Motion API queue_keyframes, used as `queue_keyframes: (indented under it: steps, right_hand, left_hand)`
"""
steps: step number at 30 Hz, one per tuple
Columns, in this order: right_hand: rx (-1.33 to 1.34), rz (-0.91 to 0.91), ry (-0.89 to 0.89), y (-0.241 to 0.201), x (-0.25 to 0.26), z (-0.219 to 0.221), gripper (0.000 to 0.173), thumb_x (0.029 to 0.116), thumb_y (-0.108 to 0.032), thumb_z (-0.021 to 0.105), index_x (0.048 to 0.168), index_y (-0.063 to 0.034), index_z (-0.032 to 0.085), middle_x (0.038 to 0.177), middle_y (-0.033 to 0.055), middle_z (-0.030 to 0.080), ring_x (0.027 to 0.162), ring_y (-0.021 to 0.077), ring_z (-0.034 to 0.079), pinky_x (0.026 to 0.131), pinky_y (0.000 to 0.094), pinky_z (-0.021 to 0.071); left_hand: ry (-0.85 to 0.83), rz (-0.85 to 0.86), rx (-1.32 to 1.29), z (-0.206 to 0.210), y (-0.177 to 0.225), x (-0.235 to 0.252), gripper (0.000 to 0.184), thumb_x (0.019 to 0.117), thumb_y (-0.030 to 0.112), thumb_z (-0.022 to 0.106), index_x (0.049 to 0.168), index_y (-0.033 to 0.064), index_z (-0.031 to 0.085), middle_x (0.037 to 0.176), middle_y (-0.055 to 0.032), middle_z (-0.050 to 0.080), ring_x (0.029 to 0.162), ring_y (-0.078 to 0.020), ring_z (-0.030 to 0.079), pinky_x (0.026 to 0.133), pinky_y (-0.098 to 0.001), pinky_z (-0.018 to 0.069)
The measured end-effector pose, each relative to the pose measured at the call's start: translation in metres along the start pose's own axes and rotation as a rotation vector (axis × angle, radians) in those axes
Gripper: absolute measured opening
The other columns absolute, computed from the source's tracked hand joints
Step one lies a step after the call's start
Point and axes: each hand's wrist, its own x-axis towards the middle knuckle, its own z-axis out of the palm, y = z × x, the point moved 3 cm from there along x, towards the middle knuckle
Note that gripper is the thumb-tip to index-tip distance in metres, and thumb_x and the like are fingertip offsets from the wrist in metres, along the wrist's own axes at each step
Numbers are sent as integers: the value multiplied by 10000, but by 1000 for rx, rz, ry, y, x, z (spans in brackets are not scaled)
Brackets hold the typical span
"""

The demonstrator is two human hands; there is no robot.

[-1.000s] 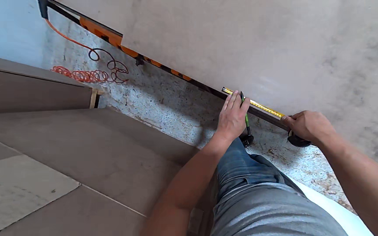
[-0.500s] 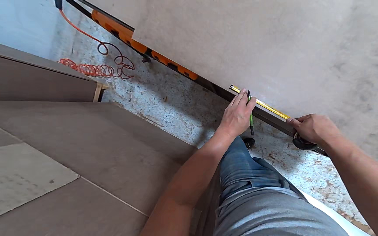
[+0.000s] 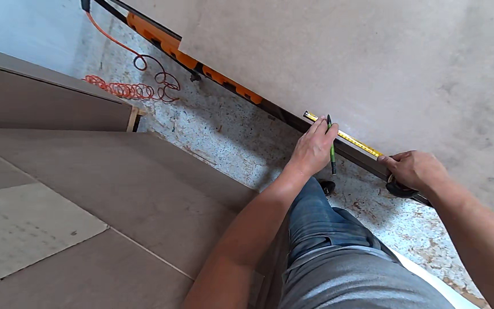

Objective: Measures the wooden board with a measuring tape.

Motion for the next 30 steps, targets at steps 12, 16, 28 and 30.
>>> queue_keyframes:
  steps: [12, 16, 28, 30]
  right_hand:
    - [-45, -44, -10, 1, 2, 1, 633, 1038, -645, 389, 884, -151, 754, 863, 171, 717, 881, 400, 692, 713, 661, 505]
    - [-46, -52, -12, 1, 2, 2, 630, 1038, -647, 381, 900, -160, 757, 866, 149, 722, 880, 383, 695, 720, 657, 509]
    - [-17, 0, -37, 0, 2, -1, 623, 1020, -672, 402, 1002, -177, 779, 942, 182, 733, 959, 412, 695, 765, 674, 518]
    - [5, 11, -41, 0, 0, 0, 599, 1025, -657, 412, 993, -182, 776, 947, 171, 736, 952, 399, 701, 761, 670, 526]
  left_hand:
    - [74, 35, -49, 5, -6, -5, 429, 923, -14, 565, 1341, 57, 635, 1491, -190, 551, 1435, -306, 492, 1111, -401, 497]
    - [99, 48, -60, 4, -6, -6, 430, 912, -28, 569, 1329, 50, 642, 1467, -198, 569, 1425, -312, 504, 1098, -405, 509]
    - [10, 53, 81, 5, -8, -6, 397, 981, 71, 512, 1361, 53, 626, 1544, -109, 529, 1484, -252, 433, 1246, -406, 325]
    - [-18, 53, 101, 3, -9, -5, 391, 1001, 105, 503, 1371, 46, 613, 1546, -95, 529, 1483, -234, 435, 1253, -402, 312]
